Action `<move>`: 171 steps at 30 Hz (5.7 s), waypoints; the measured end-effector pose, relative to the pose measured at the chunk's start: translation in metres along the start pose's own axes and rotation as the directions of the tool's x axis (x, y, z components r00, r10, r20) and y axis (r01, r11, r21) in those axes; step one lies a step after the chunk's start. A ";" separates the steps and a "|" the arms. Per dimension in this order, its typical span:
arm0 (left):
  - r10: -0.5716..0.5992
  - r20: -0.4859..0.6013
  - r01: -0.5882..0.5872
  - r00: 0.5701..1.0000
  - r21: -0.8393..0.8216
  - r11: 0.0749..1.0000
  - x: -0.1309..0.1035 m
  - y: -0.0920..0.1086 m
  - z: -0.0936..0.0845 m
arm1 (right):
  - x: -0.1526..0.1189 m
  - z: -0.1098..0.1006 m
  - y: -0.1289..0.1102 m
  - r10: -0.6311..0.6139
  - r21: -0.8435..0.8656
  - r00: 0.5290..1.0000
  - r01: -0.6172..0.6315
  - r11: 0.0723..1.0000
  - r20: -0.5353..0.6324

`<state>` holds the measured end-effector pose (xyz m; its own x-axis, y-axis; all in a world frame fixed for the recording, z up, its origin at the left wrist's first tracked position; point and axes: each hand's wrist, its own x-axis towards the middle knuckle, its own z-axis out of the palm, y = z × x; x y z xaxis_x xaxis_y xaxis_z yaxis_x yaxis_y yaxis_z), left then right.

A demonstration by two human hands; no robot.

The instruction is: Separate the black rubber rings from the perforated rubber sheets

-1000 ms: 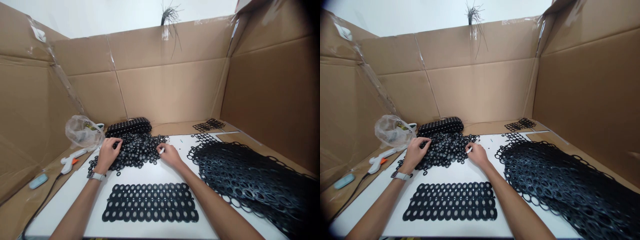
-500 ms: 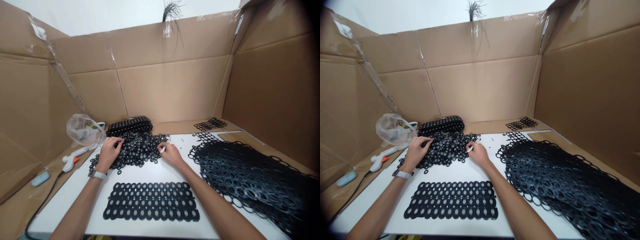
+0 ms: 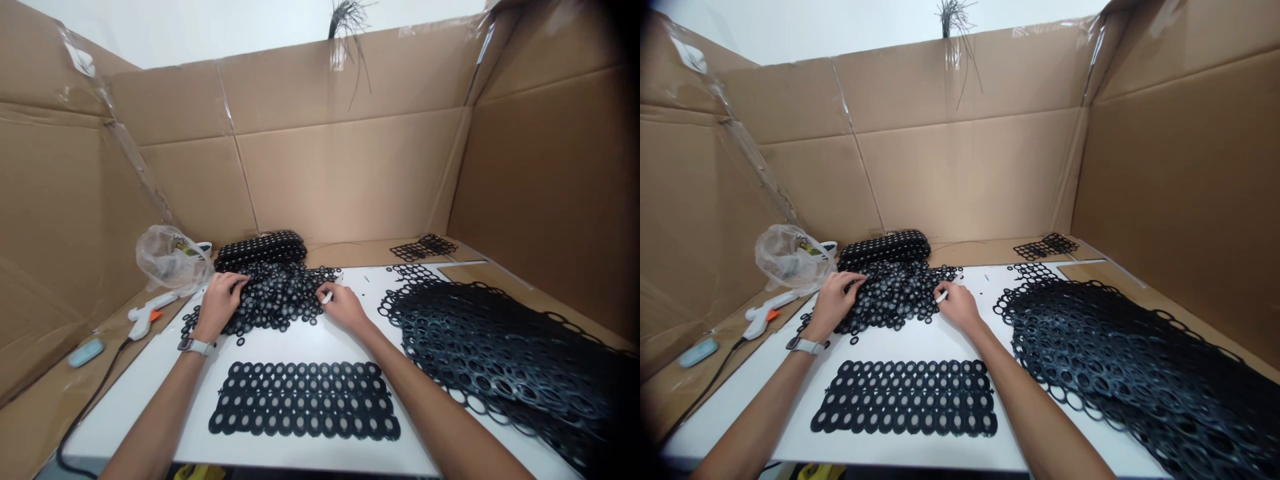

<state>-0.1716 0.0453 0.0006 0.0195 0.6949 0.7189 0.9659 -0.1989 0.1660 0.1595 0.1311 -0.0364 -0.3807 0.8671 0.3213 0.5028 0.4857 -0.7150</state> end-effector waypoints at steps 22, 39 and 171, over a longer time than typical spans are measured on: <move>-0.040 -0.027 0.040 0.999 -0.005 0.999 -0.001 -0.004 -0.001 | 0.000 -0.002 -0.002 0.036 -0.024 0.999 -0.036 0.999 0.009; -0.084 -0.021 0.084 0.996 0.001 0.996 0.010 -0.026 0.015 | 0.000 -0.002 -0.003 0.032 -0.017 0.999 -0.032 0.999 0.009; -0.009 0.047 0.007 0.999 0.048 0.999 0.011 -0.020 0.006 | 0.001 0.000 -0.001 0.016 -0.040 1.000 -0.015 0.999 0.011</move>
<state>-0.1892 0.0610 0.0009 0.0225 0.7283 0.6849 0.9772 -0.1606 0.1387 0.1588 0.1315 -0.0352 -0.3814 0.8734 0.3029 0.5391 0.4764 -0.6946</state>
